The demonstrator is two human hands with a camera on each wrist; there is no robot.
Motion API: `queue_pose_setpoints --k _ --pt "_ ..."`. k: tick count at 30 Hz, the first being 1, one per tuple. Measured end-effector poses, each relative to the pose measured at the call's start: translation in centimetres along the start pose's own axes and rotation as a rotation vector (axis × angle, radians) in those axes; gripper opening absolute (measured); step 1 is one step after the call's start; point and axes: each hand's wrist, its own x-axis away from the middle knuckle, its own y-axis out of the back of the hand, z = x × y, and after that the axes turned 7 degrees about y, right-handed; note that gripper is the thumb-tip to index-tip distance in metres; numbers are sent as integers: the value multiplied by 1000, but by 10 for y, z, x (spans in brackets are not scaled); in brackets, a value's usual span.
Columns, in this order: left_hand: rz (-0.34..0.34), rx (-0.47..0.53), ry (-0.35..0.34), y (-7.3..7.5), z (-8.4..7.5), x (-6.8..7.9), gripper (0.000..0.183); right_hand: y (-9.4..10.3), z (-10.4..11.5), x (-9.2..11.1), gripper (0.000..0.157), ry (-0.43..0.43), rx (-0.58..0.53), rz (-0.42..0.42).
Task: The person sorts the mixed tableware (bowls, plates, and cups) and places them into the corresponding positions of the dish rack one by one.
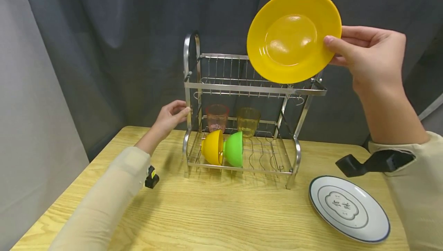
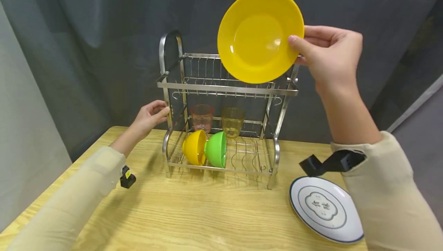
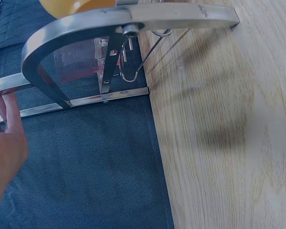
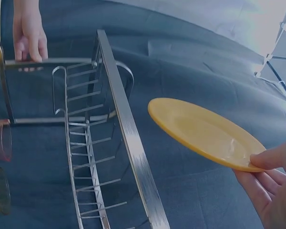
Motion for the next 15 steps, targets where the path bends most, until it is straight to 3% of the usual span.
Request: queue_pose_setpoints --k 5,10,15 --pt "3 3 6 0 1 1 32 -4 0 -10 52 53 53 -11" --pt "-8 2 3 0 3 0 30 -7 0 -17 58 68 229 -14" --pt "-13 17 -2 0 6 0 26 -12 -3 -20 52 101 474 -2"
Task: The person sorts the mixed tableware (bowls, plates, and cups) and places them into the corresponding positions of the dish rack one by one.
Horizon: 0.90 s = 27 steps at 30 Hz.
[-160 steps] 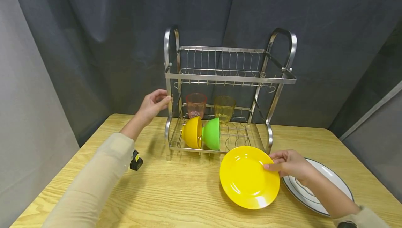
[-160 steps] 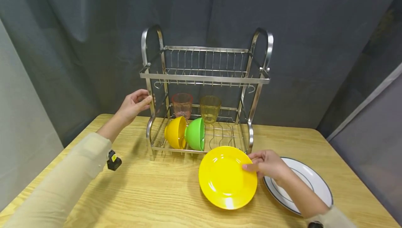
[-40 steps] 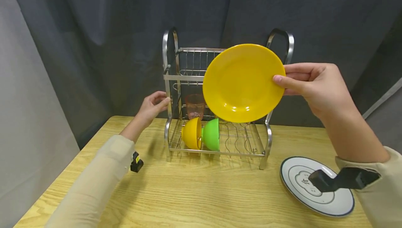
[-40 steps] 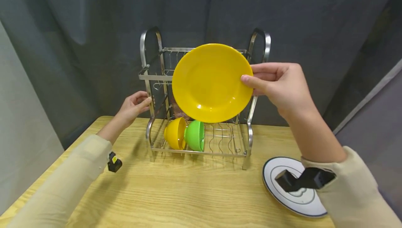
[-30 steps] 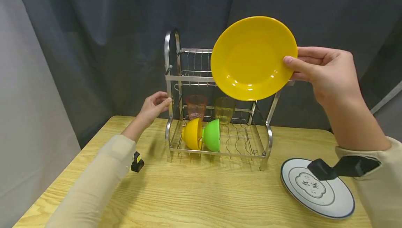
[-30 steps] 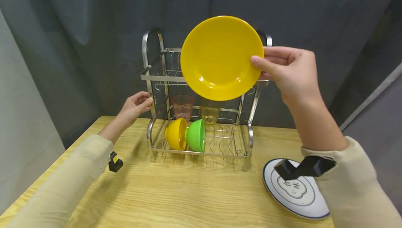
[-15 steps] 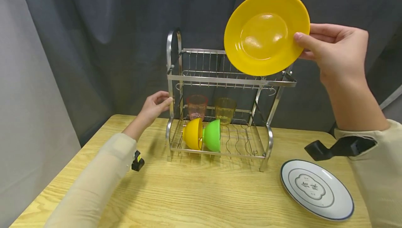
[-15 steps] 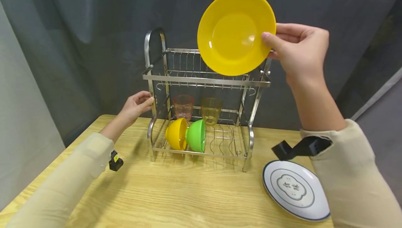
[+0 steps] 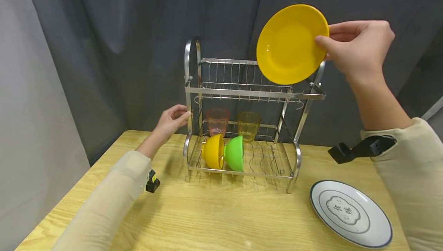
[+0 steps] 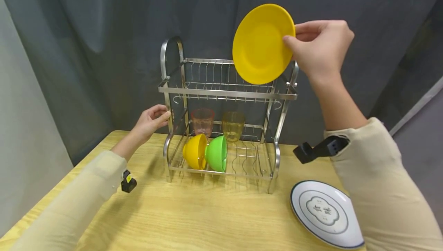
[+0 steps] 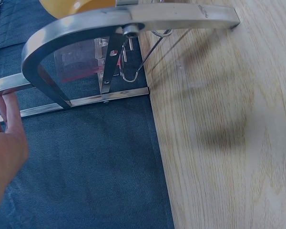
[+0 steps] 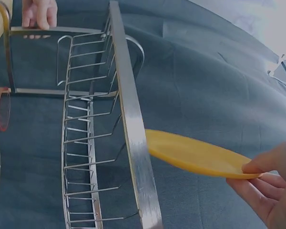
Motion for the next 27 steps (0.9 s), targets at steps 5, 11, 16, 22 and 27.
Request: queue_pose_setpoints --k 5,11,16,22,27 --pt "0 -10 8 0 4 1 29 -9 -5 1 46 78 283 10" --pt "-1 -21 0 -1 7 -1 30 -16 -11 0 43 131 462 32" --pt "3 -5 -19 0 8 -5 26 -20 -16 -8 39 167 519 51" --pt "-1 9 -27 -1 9 -6 23 -22 -18 -20 39 133 576 124" --pt "3 12 -38 -2 9 -6 24 -22 -20 -30 41 69 604 184"
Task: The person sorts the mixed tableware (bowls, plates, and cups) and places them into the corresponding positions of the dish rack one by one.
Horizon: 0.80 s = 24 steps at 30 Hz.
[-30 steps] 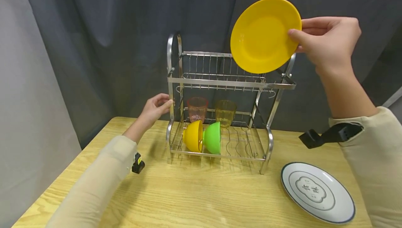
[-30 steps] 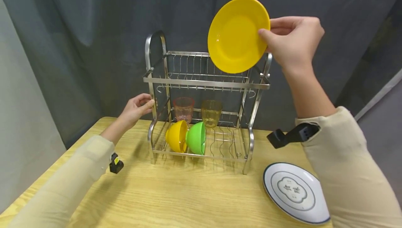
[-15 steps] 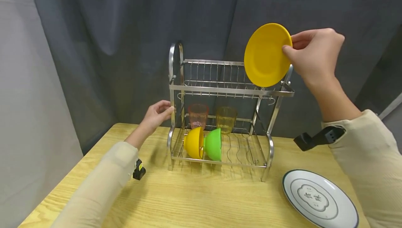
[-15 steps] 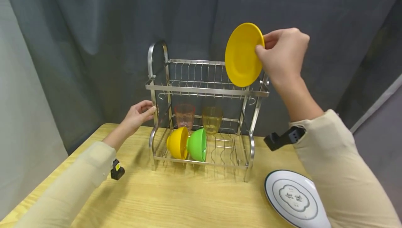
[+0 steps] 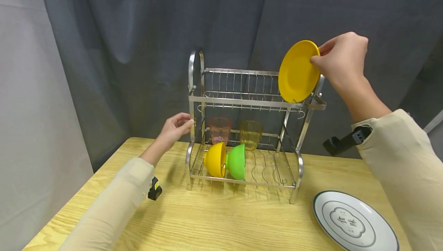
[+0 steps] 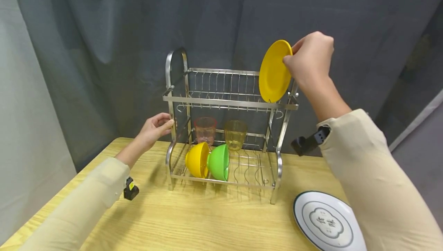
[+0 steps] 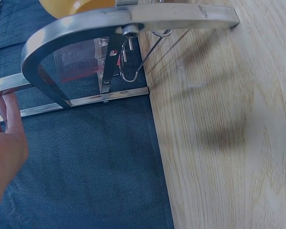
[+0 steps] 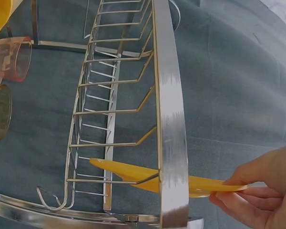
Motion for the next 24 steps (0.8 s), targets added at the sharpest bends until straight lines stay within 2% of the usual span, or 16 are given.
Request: queue_pose_setpoints --k 8,15,24 --pt "-3 -10 -5 -2 0 -4 27 -5 -1 -11 42 -35 34 92" --pt "3 -17 4 -4 1 -6 30 -5 1 -17 40 -3 73 90" --pt "-4 -17 10 -6 3 -10 31 -17 -2 -20 40 15 125 168"
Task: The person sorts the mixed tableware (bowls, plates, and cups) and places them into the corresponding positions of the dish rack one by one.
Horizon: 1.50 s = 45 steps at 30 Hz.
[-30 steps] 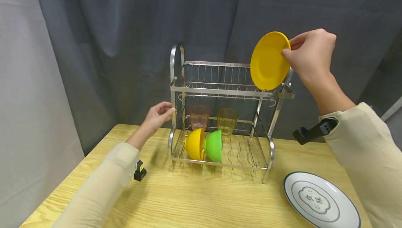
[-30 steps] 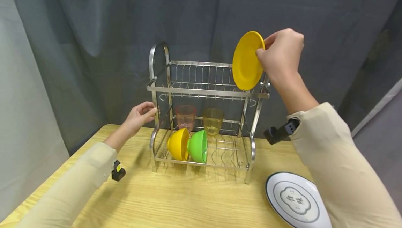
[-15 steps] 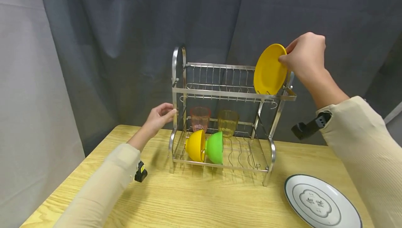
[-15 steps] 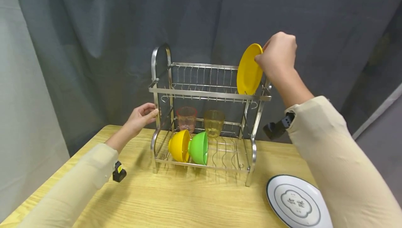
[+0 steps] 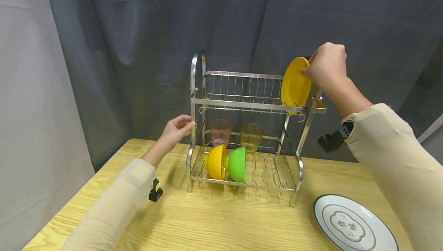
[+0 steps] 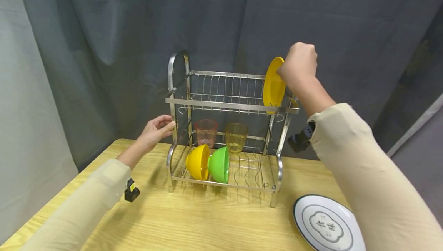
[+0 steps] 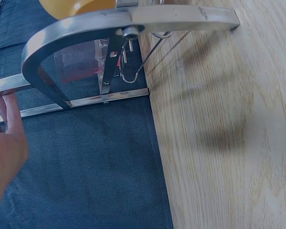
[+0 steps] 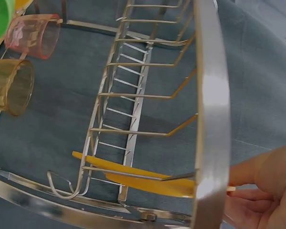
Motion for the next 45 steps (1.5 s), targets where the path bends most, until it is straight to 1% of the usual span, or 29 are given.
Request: queue_pose_setpoints --k 3,7,9,13,19,28,36,38,45 --pt "1 -4 7 -1 0 0 31 -4 -4 0 40 12 24 19" --pt "4 -2 1 -1 -2 1 32 -2 -6 -4 40 -15 18 55" --pt "1 1 -6 0 -3 0 32 0 -7 -6 41 -37 -5 73" --pt "-9 6 -6 0 -3 -1 31 0 -6 -9 42 -59 -28 78" --pt "-10 -8 3 -2 1 0 31 -2 -5 -5 42 -60 -22 43" --pt "-10 -2 -33 -5 -2 -3 30 12 -13 4 42 -58 -36 -17" --pt "-9 3 -38 -8 -5 -3 30 18 -27 15 42 -45 -38 -43" --pt "-10 1 -39 -9 -5 -3 31 19 -31 19 43 -43 -53 -48" --pt "-17 3 -39 -10 -7 -2 31 17 -51 35 48 -46 -78 -65"
